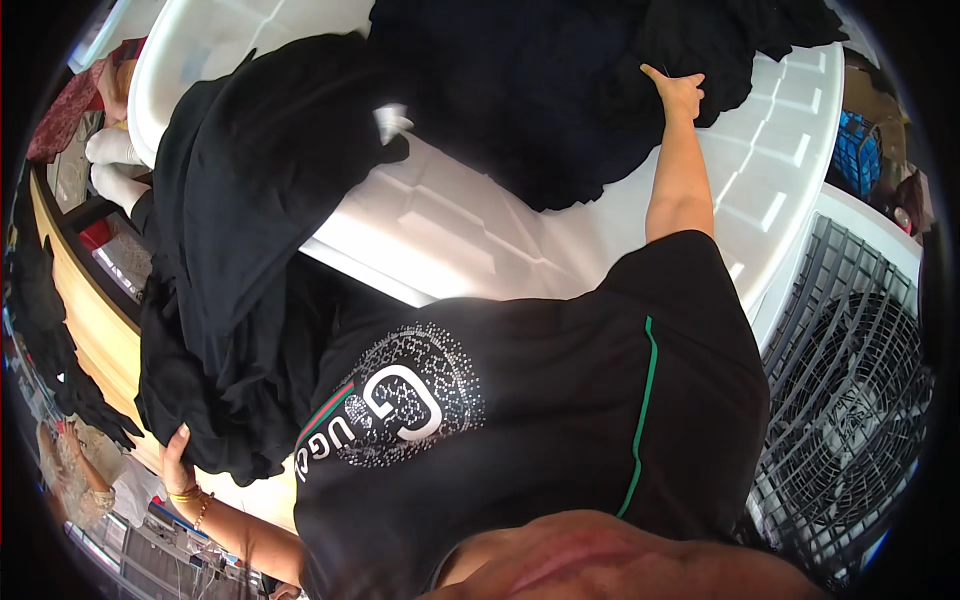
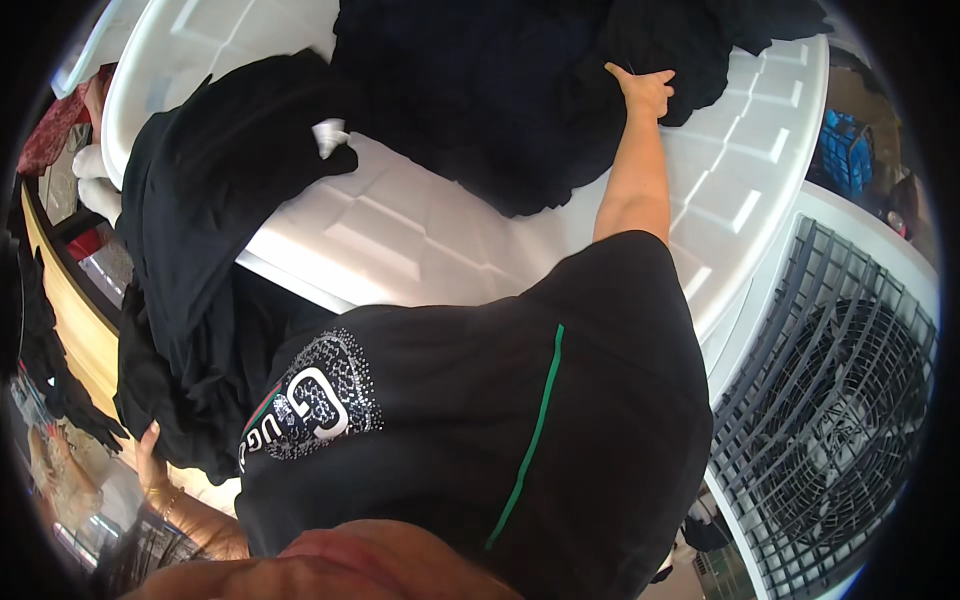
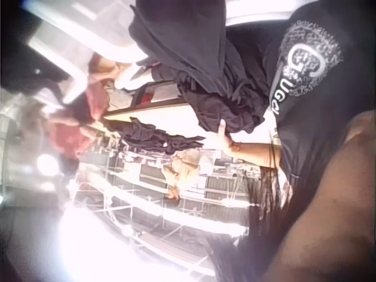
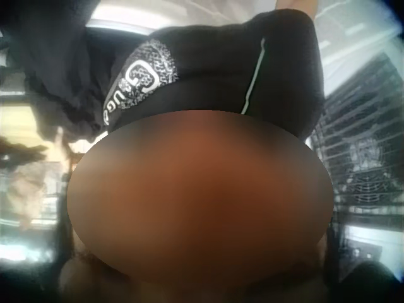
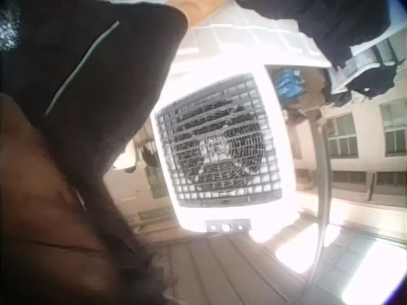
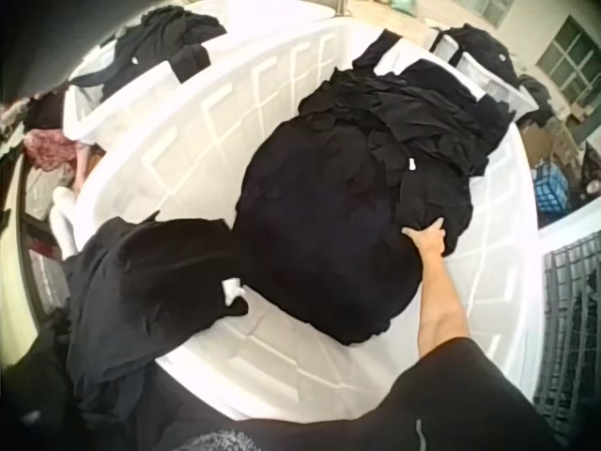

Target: The recorder is trimming loose threads from black garments using a pair of thread snips in a factory setting.

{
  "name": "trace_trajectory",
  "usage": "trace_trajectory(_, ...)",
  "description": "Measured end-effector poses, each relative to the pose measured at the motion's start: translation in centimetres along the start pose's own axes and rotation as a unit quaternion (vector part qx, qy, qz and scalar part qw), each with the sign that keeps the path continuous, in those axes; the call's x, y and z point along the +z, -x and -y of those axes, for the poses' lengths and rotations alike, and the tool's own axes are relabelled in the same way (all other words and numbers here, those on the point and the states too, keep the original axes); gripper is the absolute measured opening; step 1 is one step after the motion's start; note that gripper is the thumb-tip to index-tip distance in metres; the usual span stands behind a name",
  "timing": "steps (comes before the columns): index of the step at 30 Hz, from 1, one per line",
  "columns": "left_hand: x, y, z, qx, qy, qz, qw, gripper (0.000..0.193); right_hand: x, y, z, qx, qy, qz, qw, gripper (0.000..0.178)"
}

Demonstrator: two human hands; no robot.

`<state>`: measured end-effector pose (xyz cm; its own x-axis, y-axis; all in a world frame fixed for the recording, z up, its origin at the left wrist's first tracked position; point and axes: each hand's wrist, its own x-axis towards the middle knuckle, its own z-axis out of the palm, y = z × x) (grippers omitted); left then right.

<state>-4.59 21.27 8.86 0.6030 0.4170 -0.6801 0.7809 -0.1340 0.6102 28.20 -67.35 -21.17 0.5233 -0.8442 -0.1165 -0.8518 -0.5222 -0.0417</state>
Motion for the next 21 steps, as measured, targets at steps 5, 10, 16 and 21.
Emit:
trace_trajectory(5,-0.8,1.4,-4.9,-0.029,-0.312,0.010,0.949,0.066,2.3,-4.0,-1.8,-0.042,-0.064,0.053,0.996,0.086)
trace_trajectory(10,-0.3,1.7,-11.8,0.078,-0.254,-0.096,0.959,0.051,1.2,-2.4,-0.9,-0.159,-0.075,0.059,0.983,0.074)
trace_trajectory(16,9.3,-0.1,-15.9,0.282,-0.166,-0.046,0.944,0.044,-0.9,1.5,1.2,-0.243,-0.223,0.170,0.929,0.062)
trace_trajectory(21,16.1,0.2,-19.0,0.337,-0.222,0.063,0.913,0.039,-7.6,8.8,4.0,-0.226,-0.431,0.332,0.808,0.037)
